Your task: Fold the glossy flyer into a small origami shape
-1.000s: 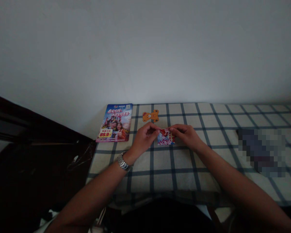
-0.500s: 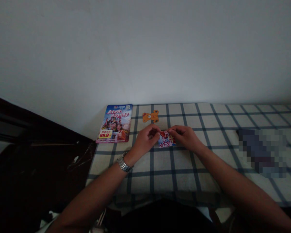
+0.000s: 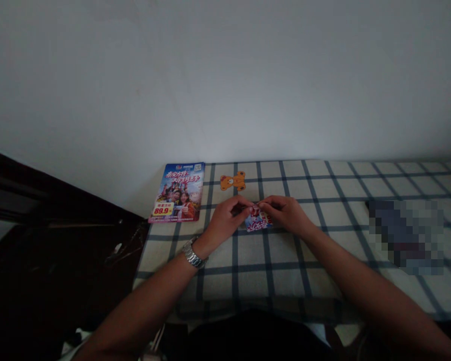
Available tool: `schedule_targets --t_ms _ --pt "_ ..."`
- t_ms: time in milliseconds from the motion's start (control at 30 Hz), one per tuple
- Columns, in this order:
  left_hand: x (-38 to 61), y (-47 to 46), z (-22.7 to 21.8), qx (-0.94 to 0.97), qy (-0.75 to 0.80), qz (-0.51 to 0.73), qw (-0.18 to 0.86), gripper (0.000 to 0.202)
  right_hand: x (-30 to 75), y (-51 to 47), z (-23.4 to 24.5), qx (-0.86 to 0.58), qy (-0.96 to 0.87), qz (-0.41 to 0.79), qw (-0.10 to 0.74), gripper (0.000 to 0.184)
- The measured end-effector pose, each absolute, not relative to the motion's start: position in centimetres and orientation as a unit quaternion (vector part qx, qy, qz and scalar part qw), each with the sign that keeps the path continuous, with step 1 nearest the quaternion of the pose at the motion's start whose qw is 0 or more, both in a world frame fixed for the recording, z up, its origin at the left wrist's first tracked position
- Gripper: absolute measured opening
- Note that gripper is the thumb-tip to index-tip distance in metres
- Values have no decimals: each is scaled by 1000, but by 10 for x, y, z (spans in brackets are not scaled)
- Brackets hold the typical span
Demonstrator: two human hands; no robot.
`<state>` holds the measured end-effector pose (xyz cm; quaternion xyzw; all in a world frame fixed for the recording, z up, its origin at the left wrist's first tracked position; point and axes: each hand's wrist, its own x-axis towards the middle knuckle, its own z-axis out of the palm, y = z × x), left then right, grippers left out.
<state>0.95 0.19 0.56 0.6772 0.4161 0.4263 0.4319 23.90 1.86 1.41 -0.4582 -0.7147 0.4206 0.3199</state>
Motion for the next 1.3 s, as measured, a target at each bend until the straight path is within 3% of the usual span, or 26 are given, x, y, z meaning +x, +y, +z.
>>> schedule_targets --t_ms 267,533,1300 --pt "9 2 3 654 430 450 430 16 237 20 14 -444 -654 497 357 35" --pt "11 1 8 645 431 449 442 19 237 17 19 -431 -647 527 343 38" --pt "12 0 3 650 422 408 484 24 239 16 13 -436 -660 515 330 30"
